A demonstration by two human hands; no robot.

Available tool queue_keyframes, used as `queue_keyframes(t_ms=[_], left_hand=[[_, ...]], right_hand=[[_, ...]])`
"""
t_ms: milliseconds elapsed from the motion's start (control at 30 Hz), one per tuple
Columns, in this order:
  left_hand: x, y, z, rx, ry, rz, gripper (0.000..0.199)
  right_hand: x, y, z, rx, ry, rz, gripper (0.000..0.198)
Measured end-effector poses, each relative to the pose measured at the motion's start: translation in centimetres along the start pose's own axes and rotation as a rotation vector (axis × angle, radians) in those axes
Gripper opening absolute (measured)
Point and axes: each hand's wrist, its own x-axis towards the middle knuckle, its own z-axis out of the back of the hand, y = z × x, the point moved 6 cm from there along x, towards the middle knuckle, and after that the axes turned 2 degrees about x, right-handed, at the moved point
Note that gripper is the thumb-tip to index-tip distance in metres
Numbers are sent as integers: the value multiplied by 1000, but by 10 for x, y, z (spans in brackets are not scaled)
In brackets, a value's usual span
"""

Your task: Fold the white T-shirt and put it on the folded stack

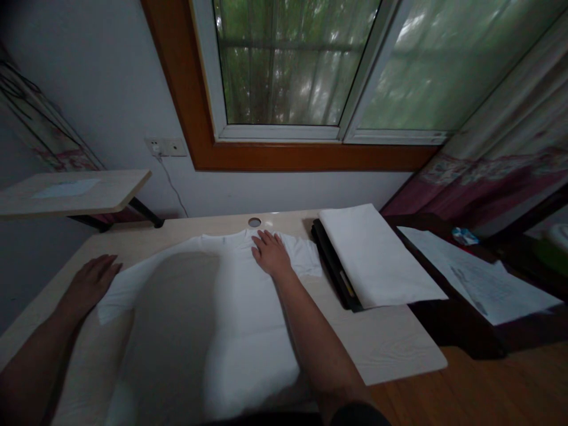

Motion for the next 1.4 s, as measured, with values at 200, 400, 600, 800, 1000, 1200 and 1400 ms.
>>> queue_keyframes(t_ms=[200,400,600,800,1000,1200,1400], left_hand=[[-5,16,0,32,75,179,53],[-6,29,-3,95,252,225,42],[-8,9,15,-100,341,275,33],[-1,-34,58,-238,180,289,36],[10,-106,78,-287,104,77,55],[-15,-186,51,-658,497,-222,64],[-9,-151,33,-603,281,-147,54]], right_hand=[[0,-1,1,17,-17,-7,41],[1,-1,2,27,-22,-9,40],[1,-1,4,52,-30,-20,40],[1,-1,3,47,-23,-25,40],[1,-3,1,52,-30,-19,41],[1,-3,2,55,-35,-20,40],[1,-3,3,37,-41,-10,40]])
